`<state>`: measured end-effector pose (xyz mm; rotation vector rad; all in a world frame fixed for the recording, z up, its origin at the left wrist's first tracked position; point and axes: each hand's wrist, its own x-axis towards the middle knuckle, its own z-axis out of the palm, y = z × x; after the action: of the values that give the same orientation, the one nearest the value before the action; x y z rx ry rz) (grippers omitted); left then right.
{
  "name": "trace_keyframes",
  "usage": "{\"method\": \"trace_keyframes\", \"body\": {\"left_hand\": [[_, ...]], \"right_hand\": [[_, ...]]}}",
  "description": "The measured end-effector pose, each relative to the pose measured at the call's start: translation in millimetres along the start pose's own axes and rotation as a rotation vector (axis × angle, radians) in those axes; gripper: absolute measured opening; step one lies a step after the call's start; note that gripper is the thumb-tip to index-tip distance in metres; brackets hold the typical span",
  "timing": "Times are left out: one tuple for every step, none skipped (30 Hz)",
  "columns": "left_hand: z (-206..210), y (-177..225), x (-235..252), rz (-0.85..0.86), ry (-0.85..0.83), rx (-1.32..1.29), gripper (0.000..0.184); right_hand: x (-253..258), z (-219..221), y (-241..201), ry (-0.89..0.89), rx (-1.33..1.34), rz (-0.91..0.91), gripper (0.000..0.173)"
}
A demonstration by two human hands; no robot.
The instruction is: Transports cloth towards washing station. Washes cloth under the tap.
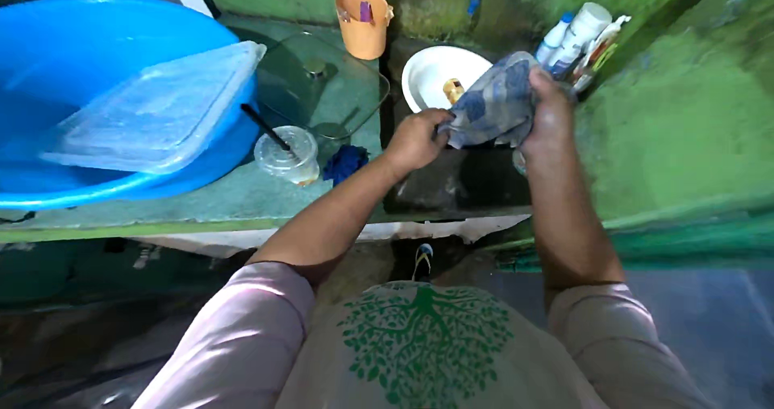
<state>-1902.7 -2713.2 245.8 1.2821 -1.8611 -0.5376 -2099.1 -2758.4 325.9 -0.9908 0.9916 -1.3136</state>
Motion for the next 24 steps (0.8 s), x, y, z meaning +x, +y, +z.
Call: {"method": "trace_keyframes", "body": {"left_hand": [[-4,-7,13,-0.034,0.056,-0.015,0.026],[-9,-13,30,-0.070,0.105,-0.037,0.027],[-16,-19,48,-0.103,0.149,-0.068,0.028],[-22,-25,69,-0.127,0.192,-0.103,0.031],[-27,-31,90,-0.150,0.231,-0.139,0.033],[-29,-37,110,-0.179,0.257,-0.174,0.034],[-29,-42,131,-0.233,0.269,-0.213,0.034],[-27,-49,152,-0.299,0.266,-0.252,0.032],[-23,-58,173,-0.363,0.248,-0.296,0.031],[-16,-68,193,-0.417,0.234,-0.329,0.031],[-8,-79,209,-0.467,0.221,-0.350,0.031],[0,-88,223,-0.513,0.217,-0.362,0.031],[8,-95,235,-0.549,0.220,-0.374,0.031],[13,-100,246,-0.584,0.222,-0.390,0.030],[18,-104,256,-0.615,0.223,-0.410,0.030],[22,-108,264,-0.640,0.230,-0.442,0.028],[27,-112,272,-0.664,0.234,-0.478,0.025],[31,-117,278,-0.682,0.229,-0.513,0.023],[35,-123,285,-0.694,0.212,-0.540,0.024],[40,-128,292,-0.696,0.202,-0.554,0.024],[45,-133,299,-0.695,0.191,-0.552,0.023],[50,-138,305,-0.687,0.177,-0.547,0.022],[54,-143,311,-0.680,0.161,-0.534,0.023],[59,-146,318,-0.672,0.149,-0.519,0.024]], "right_hand": [[21,2,1,0.012,0.009,0.024,0.035],[45,4,0,0.006,-0.008,0.036,0.037],[71,3,1,-0.021,-0.062,0.024,0.037],[98,1,2,-0.073,-0.177,-0.017,0.036],[128,-2,2,-0.125,-0.358,-0.057,0.035],[159,-5,2,-0.181,-0.576,-0.088,0.035],[191,-4,1,-0.218,-0.787,-0.122,0.036],[220,1,-1,-0.228,-0.943,-0.175,0.040],[247,12,-6,-0.218,-1.029,-0.243,0.043],[271,26,-10,-0.203,-1.066,-0.324,0.045],[291,41,-13,-0.195,-1.084,-0.384,0.046],[308,56,-13,-0.197,-1.112,-0.403,0.049],[322,70,-12,-0.212,-1.157,-0.397,0.052],[332,81,-9,-0.238,-1.214,-0.383,0.053],[340,87,-5,-0.265,-1.268,-0.382,0.050],[345,89,-3,-0.289,-1.324,-0.395,0.042],[348,87,-2,-0.304,-1.362,-0.415,0.036],[352,81,-2,-0.319,-1.350,-0.430,0.033],[357,73,-2,-0.345,-1.297,-0.436,0.035],[364,64,-1,-0.380,-1.214,-0.434,0.038],[373,56,2,-0.413,-1.109,-0.426,0.041],[381,49,5,-0.438,-0.994,-0.407,0.044],[388,46,9,-0.462,-0.893,-0.383,0.045],[393,44,12,-0.476,-0.809,-0.366,0.047]]}}
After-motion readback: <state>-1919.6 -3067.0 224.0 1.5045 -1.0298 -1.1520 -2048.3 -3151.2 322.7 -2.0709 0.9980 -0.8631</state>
